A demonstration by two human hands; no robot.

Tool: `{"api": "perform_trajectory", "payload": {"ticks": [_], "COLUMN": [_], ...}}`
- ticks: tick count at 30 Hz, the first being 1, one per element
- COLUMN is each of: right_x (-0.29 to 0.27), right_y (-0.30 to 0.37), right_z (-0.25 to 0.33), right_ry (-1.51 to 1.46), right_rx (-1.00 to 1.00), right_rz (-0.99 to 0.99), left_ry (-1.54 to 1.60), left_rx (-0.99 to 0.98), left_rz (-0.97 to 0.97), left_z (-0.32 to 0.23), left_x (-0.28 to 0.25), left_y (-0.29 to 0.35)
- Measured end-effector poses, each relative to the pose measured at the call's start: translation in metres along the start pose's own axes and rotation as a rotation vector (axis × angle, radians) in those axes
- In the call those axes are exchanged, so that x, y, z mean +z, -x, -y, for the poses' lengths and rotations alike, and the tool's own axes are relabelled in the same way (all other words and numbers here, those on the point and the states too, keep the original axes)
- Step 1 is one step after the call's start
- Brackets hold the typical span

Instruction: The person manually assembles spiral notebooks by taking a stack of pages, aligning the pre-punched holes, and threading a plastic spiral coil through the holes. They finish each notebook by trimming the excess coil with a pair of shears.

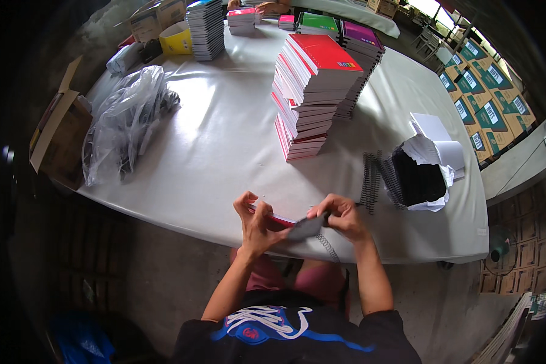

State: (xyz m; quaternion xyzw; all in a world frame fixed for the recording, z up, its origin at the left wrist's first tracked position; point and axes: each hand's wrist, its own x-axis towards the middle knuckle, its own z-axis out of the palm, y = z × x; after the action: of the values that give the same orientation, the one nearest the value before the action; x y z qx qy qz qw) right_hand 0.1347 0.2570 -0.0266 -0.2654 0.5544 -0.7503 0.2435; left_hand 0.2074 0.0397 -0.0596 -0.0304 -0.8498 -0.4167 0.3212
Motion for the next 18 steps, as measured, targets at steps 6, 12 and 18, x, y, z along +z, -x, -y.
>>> {"api": "perform_trajectory", "payload": {"ticks": [6,12,18], "right_x": [0.001,0.019,0.015], "right_y": [-0.009,-0.018,-0.013], "right_z": [0.0,0.0,-0.006], "right_ry": [-0.034,-0.175,-0.404], "right_rx": [0.047,-0.042,-0.041], "right_rz": [0.003,0.046,0.054], "left_ry": [0.003,0.038,0.004], "left_rx": [-0.038,-0.015,0.013], "left_rz": [0.015,-0.031,-0.031], "left_z": [0.0,0.001,-0.003], "left_x": [0.003,0.002,0.002], "left_y": [0.002,0.0,-0.003]}}
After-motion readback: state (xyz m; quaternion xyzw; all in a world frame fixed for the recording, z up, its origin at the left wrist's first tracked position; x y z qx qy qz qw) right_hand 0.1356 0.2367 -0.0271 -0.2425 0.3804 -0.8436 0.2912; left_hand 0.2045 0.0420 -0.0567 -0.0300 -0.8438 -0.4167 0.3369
